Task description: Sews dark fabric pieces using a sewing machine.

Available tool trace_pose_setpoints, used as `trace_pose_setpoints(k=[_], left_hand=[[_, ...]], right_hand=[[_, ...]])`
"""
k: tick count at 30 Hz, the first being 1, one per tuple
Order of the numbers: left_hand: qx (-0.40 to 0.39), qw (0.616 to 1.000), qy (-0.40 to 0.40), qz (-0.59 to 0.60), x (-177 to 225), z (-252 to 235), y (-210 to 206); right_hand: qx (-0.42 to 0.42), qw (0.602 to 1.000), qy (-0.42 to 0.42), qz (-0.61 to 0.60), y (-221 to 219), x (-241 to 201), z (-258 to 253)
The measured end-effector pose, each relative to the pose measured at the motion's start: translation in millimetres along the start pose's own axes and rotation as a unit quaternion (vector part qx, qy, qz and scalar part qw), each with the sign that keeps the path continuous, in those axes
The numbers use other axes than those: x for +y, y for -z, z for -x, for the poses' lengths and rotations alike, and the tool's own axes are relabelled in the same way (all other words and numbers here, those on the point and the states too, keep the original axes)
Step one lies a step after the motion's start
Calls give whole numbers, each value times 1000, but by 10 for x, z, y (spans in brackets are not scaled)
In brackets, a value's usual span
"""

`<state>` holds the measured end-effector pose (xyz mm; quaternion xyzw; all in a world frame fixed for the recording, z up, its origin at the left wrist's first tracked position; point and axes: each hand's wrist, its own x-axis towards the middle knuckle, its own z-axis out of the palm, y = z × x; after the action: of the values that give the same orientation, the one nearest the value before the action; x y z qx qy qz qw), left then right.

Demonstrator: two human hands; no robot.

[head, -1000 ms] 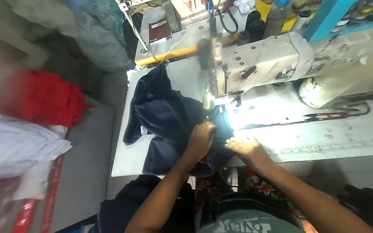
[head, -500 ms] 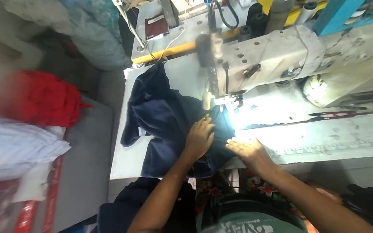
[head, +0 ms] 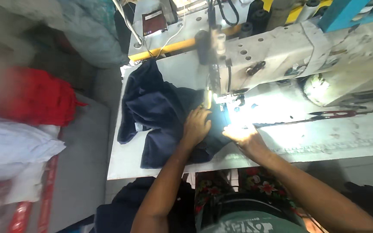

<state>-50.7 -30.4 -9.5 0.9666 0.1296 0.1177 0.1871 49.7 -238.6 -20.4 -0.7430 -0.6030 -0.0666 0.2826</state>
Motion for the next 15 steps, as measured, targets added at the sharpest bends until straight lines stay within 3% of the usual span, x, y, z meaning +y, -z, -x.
trace_pose_setpoints(k=[15], left_hand=[[-47, 997, 55, -4, -144, -360, 93]], right_hand=[[18, 999, -23, -19, -96, 182, -234]])
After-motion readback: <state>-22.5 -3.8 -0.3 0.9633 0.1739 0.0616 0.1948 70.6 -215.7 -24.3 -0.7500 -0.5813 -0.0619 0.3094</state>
